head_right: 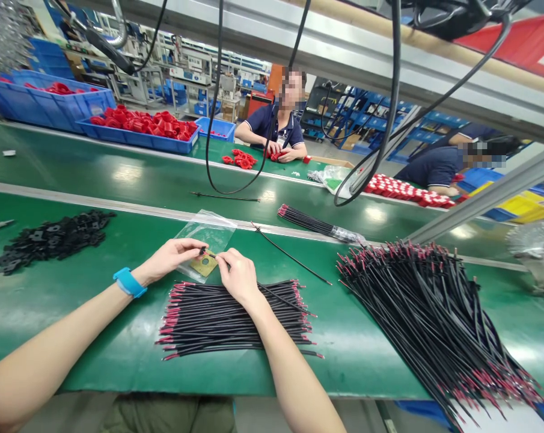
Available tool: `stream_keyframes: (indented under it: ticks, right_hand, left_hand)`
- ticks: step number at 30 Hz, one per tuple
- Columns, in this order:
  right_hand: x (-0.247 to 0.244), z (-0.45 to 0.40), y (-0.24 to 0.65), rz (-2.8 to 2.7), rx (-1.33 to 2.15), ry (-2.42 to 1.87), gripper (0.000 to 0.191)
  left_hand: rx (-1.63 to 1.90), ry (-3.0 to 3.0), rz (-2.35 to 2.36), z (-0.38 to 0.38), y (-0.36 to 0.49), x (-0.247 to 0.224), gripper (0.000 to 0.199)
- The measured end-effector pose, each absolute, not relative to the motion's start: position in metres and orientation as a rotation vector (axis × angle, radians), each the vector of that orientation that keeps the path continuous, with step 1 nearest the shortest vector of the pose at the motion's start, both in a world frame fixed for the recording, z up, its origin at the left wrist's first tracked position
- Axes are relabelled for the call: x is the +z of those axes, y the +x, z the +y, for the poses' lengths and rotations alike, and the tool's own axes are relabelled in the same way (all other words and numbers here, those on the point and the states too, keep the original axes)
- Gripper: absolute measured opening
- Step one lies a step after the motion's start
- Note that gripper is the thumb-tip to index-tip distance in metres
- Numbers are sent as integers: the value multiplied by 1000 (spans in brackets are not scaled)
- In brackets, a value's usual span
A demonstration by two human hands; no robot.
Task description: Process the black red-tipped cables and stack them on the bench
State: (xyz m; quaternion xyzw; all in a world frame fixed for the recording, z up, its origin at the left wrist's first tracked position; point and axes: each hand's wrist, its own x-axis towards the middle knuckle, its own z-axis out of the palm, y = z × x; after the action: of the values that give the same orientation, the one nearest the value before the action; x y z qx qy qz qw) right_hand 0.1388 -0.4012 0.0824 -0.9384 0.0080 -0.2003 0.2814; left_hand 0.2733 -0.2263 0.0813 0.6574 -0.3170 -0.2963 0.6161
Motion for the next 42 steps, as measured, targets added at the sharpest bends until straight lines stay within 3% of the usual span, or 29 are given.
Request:
stream_keyframes:
  ticks: [5,11,29,42]
  right_hand:
    - [81,-400,139,-86,-648,-2682,28]
    - [82,-395,138,-159,-742,-2847,35]
    - [91,-397,141,-102,-521,-2216,16]
    - [89,-400,140,-84,-416,-2298,21]
  left_hand:
    - [-679,1560,-826,-229,266,77,38]
    - [-388,1671,-975,-231,252,82,29]
    - [-66,1740,-1286,-225,253,103,17]
    - [86,1741,-1408,-228,252,90,15]
